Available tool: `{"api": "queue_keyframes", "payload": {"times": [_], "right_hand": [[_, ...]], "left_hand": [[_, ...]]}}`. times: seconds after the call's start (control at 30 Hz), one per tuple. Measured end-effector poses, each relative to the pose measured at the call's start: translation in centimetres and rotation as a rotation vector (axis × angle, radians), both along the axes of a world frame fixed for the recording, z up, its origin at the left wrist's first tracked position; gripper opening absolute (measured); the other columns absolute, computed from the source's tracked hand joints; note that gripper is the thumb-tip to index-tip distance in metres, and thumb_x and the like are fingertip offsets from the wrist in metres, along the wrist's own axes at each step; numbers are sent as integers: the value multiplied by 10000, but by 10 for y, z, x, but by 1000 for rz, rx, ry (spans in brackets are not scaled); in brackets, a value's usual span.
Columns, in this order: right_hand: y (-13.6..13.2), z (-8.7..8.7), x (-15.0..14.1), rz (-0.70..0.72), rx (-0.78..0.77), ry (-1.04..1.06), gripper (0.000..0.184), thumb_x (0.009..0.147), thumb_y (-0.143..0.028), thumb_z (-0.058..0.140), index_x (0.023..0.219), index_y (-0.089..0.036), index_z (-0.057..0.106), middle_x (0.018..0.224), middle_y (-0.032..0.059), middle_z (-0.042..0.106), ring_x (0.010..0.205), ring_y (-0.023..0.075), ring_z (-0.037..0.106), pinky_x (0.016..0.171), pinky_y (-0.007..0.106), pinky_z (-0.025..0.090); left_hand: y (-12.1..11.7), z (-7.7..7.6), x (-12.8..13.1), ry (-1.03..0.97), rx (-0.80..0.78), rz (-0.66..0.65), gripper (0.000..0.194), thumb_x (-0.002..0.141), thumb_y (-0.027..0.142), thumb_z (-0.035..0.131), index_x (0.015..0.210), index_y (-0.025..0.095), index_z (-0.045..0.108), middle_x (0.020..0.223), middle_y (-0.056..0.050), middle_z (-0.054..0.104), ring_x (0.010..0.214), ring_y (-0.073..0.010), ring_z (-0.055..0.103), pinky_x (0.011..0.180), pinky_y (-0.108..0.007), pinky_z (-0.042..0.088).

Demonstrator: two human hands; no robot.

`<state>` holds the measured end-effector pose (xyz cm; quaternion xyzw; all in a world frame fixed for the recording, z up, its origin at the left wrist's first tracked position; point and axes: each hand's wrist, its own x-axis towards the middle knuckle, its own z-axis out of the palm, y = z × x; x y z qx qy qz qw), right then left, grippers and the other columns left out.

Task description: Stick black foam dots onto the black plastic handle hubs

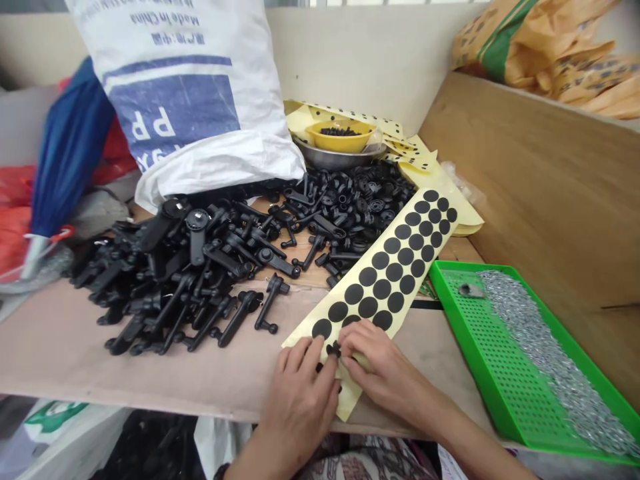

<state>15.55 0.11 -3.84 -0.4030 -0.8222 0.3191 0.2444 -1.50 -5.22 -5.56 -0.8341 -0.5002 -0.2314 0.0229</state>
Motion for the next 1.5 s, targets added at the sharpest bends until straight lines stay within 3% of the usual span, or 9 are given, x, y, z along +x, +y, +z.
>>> {"api": "queue_keyframes", "payload": {"times": [0.1, 0.23, 0.37, 0.5, 0.63, 0.8, 1.13, 1.3, 1.5], "right_hand": [[-2, 5, 5, 31, -61, 28, 222, 832, -43, 441, 697, -218, 433, 850, 43, 626, 824, 207, 547, 754, 365, 474], [-3, 4, 15, 61, -144, 70, 234, 776, 2, 449, 695, -217, 429, 972, 31, 652, 909, 201, 564, 797, 359, 468], [0, -3, 17, 39, -225, 137, 217, 736, -5, 467, 672, -212, 449, 997, 31, 664, 968, 208, 576, 835, 367, 458], [4, -3, 18, -6, -311, 247, 160, 732, -83, 487, 632, -208, 474, 961, 55, 685, 947, 226, 603, 855, 389, 450], [7, -2, 24, -82, -487, 438, 130, 741, -263, 566, 641, -204, 507, 987, 87, 678, 958, 259, 609, 857, 408, 447], [9, -4, 32, -230, -699, 697, 248, 733, -380, 644, 646, -205, 492, 1026, 80, 665, 963, 245, 589, 856, 389, 439], [9, -7, 31, -262, -835, 881, 236, 708, -343, 706, 649, -189, 538, 988, 66, 681, 857, 203, 594, 817, 333, 446], [11, -3, 32, -243, -853, 879, 257, 704, -347, 703, 622, -195, 513, 962, 61, 674, 868, 209, 589, 826, 337, 445], [13, -2, 32, -216, -853, 831, 288, 712, -385, 679, 615, -198, 483, 976, 73, 661, 906, 222, 585, 840, 352, 439]], "left_hand": [[6, 6, -22, -86, 74, 67, 214, 900, 124, 423, 1029, 164, 589, 1130, -129, 618, 1047, -244, 539, 885, -387, 455], [34, 24, -51, 94, 170, 280, 288, 905, 185, 440, 1161, 110, 549, 1107, -166, 630, 1011, -295, 541, 841, -424, 445], [68, 37, -50, 358, -4, 385, 371, 858, 184, 485, 1204, 73, 563, 926, -156, 684, 871, -329, 576, 683, -425, 424], [88, 37, -44, 368, -84, 415, 391, 821, 83, 452, 1196, 84, 562, 863, -141, 703, 854, -316, 584, 712, -437, 422], [82, 35, -49, 204, 36, 327, 333, 845, 125, 433, 1151, 130, 564, 933, -110, 695, 887, -269, 603, 775, -403, 464], [53, 33, -38, -6, 162, 16, 320, 884, 83, 366, 1135, 175, 543, 966, -67, 698, 833, -167, 664, 709, -247, 517], [33, 12, -15, -206, -102, -156, 284, 918, 176, 426, 1140, 198, 601, 936, -86, 691, 814, -186, 651, 707, -285, 552], [37, 22, -14, -320, -507, -43, 360, 819, 201, 523, 1176, 209, 570, 1059, -72, 712, 898, -228, 673, 764, -332, 541], [55, 40, -4, -556, -988, 6, 356, 722, 129, 491, 1044, 203, 624, 725, 18, 665, 599, -138, 567, 548, -226, 434]]}}
